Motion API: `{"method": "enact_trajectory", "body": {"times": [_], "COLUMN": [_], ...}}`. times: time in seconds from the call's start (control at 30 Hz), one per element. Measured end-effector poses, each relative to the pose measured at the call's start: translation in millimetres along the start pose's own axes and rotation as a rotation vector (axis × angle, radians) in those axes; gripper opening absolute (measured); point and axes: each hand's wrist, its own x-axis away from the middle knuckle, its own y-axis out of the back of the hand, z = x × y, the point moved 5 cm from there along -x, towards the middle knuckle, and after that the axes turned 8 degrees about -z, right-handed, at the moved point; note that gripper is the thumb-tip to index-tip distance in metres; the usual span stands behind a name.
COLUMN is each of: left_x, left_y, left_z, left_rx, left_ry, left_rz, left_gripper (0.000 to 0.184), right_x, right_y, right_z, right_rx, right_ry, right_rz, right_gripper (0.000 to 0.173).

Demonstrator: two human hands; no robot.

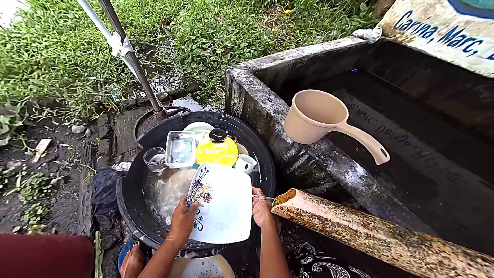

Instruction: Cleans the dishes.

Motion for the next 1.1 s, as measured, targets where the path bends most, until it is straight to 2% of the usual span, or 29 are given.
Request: {"method": "enact_trajectory", "body": {"times": [0.1,0.23,0.37,0.47,0.57,0.7,0.9,1.03,1.1], "left_x": [4.7,4.3,-5.2,-9.3,-3.9,13.4,22.9,15.9,8.1], "left_y": [-1.0,-9.6,-25.5,-37.4,-52.6,-82.3,-112.4,-104.5,-95.5], "left_z": [-12.2,-15.7,-1.8,18.2,38.4,53.3,64.4,64.6,64.2], "left_rx": [0.015,0.112,0.21,0.322,0.456,0.628,0.648,0.561,0.507], "left_ry": [-0.161,-0.202,-0.049,0.147,0.309,0.506,0.594,0.582,0.547], "left_rz": [-0.109,-0.17,-0.086,-0.087,-0.111,-0.065,-0.02,-0.039,-0.051], "left_gripper": [0.036,0.036,0.04,0.04,0.042,0.046,0.041,0.042,0.036], "right_x": [5.1,-1.6,15.1,11.4,3.0,-8.2,-24.5,-20.2,-18.4], "right_y": [-4.8,-2.9,1.5,8.8,15.1,24.0,44.8,54.8,57.9], "right_z": [-0.8,-7.8,-1.6,-0.2,-1.1,0.2,-2.1,2.0,3.4], "right_rx": [0.073,0.04,0.051,0.105,0.087,0.047,0.02,0.064,0.087], "right_ry": [-0.017,-0.002,-0.038,0.007,0.04,0.103,0.135,0.11,0.116], "right_rz": [0.065,0.083,0.03,0.0,-0.039,-0.08,-0.114,-0.182,-0.188], "right_gripper": [0.05,0.046,0.035,0.043,0.041,0.04,0.042,0.049,0.047]}}
